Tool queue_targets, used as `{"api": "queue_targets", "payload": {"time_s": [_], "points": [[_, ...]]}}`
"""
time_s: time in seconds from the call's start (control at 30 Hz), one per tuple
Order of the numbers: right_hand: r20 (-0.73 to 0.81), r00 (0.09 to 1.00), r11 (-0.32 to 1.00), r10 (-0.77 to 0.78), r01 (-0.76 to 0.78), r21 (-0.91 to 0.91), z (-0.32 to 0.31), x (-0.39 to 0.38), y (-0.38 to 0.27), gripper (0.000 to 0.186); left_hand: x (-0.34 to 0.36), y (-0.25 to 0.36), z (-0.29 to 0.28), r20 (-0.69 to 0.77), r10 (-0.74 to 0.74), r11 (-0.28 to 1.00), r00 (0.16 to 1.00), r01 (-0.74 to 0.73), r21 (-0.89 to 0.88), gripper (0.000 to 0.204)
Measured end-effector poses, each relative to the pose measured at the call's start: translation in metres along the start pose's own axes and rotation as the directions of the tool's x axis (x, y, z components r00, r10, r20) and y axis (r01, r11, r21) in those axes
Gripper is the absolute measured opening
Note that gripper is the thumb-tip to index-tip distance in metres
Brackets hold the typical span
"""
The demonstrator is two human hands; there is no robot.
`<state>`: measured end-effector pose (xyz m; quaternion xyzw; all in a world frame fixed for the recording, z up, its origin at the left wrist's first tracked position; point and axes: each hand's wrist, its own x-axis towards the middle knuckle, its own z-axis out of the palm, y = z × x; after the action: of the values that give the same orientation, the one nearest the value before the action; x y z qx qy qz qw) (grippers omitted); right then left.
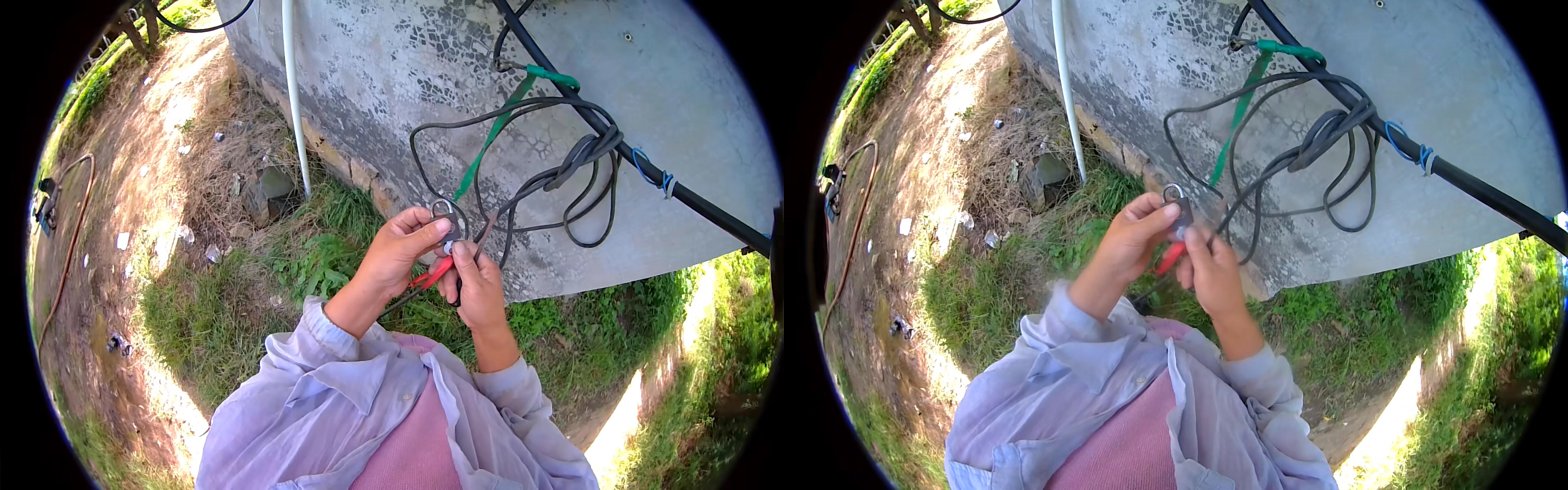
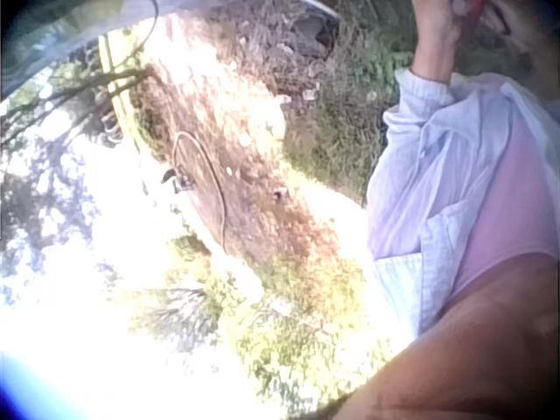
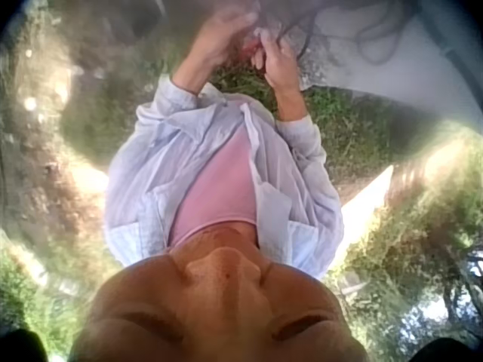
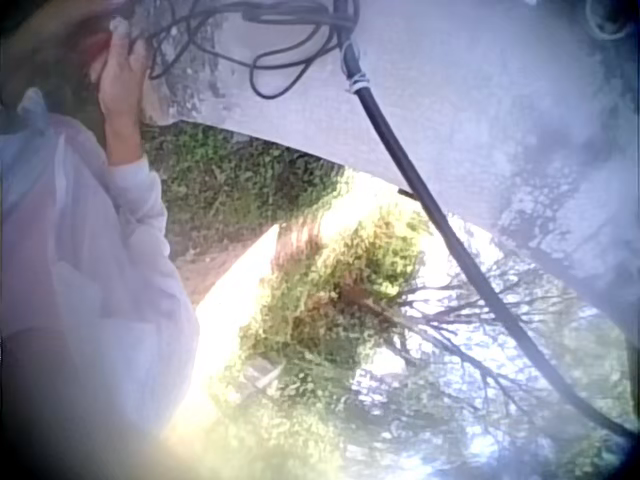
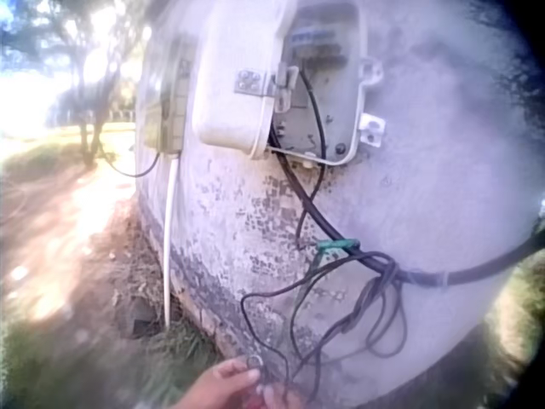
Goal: The person opens a wall-mounted electrical box and manipulates the internal wiring and components. They use a red-handled tool to work on a small black device attached to the wires, then close the box and secure it with a padlock.
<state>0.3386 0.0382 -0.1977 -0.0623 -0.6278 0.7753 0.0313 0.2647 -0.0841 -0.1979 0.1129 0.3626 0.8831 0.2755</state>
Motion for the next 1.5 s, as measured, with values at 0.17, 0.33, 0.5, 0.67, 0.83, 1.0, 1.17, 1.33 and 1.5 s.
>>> {"api": "queue_targets", "payload": {"time_s": [0.17, 0.33, 0.5, 0.67, 0.83, 1.0, 1.17, 1.33, 1.5], "points": [[-0.089, 0.994, 0.995, -0.063, 0.056, -0.077, 0.009, -0.001, 0.000, 0.029, -0.004, 0.000, 0.005, 0.050, -0.045, 0.998, 0.998, 0.043, 0.037, 0.021], [-0.098, 0.995, 0.999, -0.031, 0.030, -0.013, 0.011, 0.001, 0.008, 0.029, -0.005, 0.003, 0.004, 0.116, -0.064, 0.998, 0.991, 0.062, 0.028, 0.021], [-0.153, 0.986, 0.982, 0.057, -0.028, 0.186, 0.020, 0.002, 0.005, 0.030, -0.006, 0.000, -0.003, 0.144, -0.076, 0.997, 0.987, 0.074, 0.017, 0.024], [-0.055, 0.994, 0.936, 0.091, -0.067, 0.346, 0.020, 0.000, 0.003, 0.032, -0.009, -0.001, 0.001, 0.091, 0.008, 0.999, 0.996, -0.005, -0.035, 0.023], [-0.112, 0.991, 0.989, -0.069, 0.054, -0.136, 0.022, 0.003, 0.005, 0.032, -0.008, 0.005, 0.003, 0.059, -0.031, 0.994, 0.998, 0.037, -0.100, 0.021], [-0.111, 0.966, 0.924, -0.232, 0.183, -0.337, 0.021, 0.004, 0.013, 0.032, -0.005, -0.002, -0.006, 0.045, -0.017, 0.998, 0.999, 0.020, -0.061, 0.024], [-0.136, 0.990, 0.984, 0.035, -0.010, 0.179, 0.020, 0.004, 0.014, 0.030, -0.007, 0.000, -0.005, 0.108, -0.044, 0.995, 0.993, 0.054, -0.088, 0.024], [-0.089, 0.996, 0.988, -0.008, 0.022, 0.155, 0.018, 0.002, 0.014, 0.029, -0.008, 0.002, -0.005, 0.167, -0.062, 0.995, 0.984, 0.074, -0.066, 0.027], [-0.101, 0.991, 0.996, -0.085, 0.088, 0.023, 0.018, 0.001, 0.012, 0.029, -0.006, 0.006, -0.001, 0.119, -0.033, 0.999, 0.992, 0.037, -0.025, 0.034]]}}
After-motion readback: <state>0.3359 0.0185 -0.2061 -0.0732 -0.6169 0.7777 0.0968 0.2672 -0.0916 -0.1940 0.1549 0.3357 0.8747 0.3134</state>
